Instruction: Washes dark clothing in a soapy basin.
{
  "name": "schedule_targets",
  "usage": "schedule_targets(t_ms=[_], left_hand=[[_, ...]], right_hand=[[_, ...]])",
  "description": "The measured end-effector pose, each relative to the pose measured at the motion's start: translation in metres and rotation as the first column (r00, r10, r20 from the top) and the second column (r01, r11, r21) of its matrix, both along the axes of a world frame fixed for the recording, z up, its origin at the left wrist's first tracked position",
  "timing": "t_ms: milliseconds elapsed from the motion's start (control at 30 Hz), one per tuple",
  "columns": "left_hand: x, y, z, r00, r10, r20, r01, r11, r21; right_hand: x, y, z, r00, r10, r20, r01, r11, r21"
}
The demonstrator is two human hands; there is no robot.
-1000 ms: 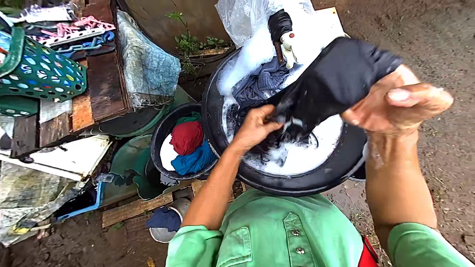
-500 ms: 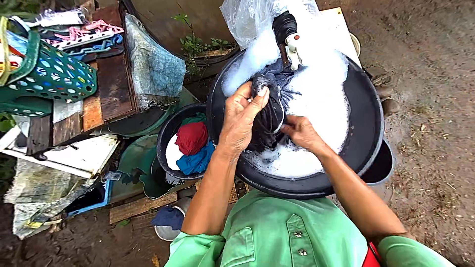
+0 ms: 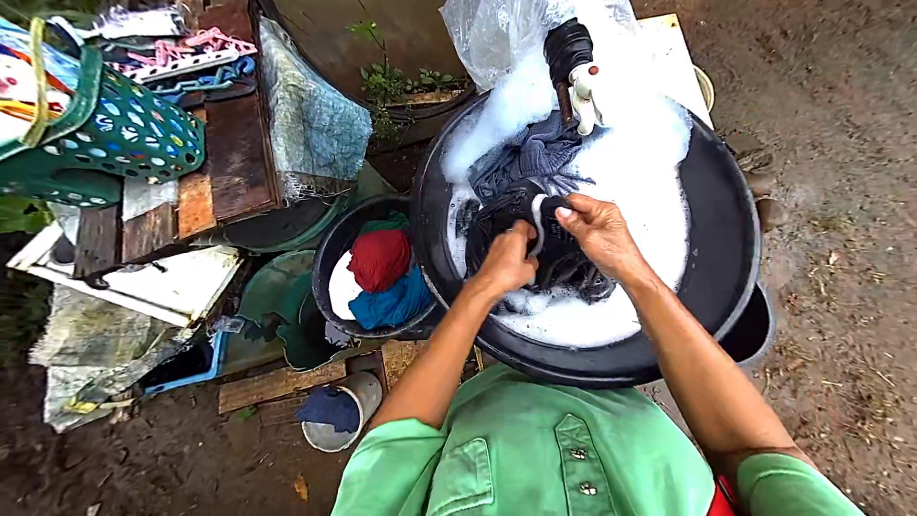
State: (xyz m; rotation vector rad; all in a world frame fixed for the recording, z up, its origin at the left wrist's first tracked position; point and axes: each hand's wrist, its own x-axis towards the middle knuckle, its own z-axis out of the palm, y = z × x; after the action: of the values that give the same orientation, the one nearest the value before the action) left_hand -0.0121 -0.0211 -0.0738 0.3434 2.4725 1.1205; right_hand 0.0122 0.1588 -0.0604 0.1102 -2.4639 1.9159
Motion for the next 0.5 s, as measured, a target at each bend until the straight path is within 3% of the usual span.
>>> schedule_targets(t_ms=[100, 200, 267, 300, 333, 400, 433, 500], left_hand=[[-0.004, 0.01, -0.024, 0.966, -0.165, 0.198, 0.203, 0.962, -0.185], [-0.015, 0.003, -0.008, 0.933, -0.282, 0.222, 0.34, 0.893, -0.295], [-0.019, -0.007, 0.005, 0.916, -0.314, 0.252, 0.383, 0.871, -0.309], [-0.018, -0.013, 0.008, 0.91, -0.328, 0.252, 0.394, 0.873, -0.288], [-0.018, -0.019, 0.01, 0.91, -0.343, 0.234, 0.398, 0.882, -0.253], [-0.018, -0.028, 0.018, 0.928, -0.31, 0.208, 0.344, 0.927, -0.15], [-0.017, -0.032, 0.022, 0.952, -0.241, 0.188, 0.255, 0.966, -0.053], [-0.013, -0.035, 0.032, 0.983, -0.065, 0.17, 0.03, 0.979, 0.202]], right_hand=[[0.009, 0.009, 0.029, 0.988, 0.043, -0.148, -0.058, 0.993, -0.098], [0.003, 0.016, 0.044, 0.951, 0.031, -0.307, -0.099, 0.973, -0.208], [-0.01, 0.022, 0.039, 0.951, -0.006, -0.308, -0.054, 0.982, -0.183], [-0.017, 0.027, 0.034, 0.963, -0.033, -0.268, 0.013, 0.997, -0.077], [-0.021, 0.032, 0.033, 0.978, -0.048, -0.201, 0.075, 0.989, 0.13], [-0.023, 0.038, 0.035, 0.997, -0.072, -0.036, 0.08, 0.892, 0.445], [-0.019, 0.04, 0.034, 0.997, -0.076, 0.001, 0.067, 0.876, 0.478], [-0.002, 0.044, 0.029, 0.996, -0.081, -0.026, 0.085, 0.921, 0.381]])
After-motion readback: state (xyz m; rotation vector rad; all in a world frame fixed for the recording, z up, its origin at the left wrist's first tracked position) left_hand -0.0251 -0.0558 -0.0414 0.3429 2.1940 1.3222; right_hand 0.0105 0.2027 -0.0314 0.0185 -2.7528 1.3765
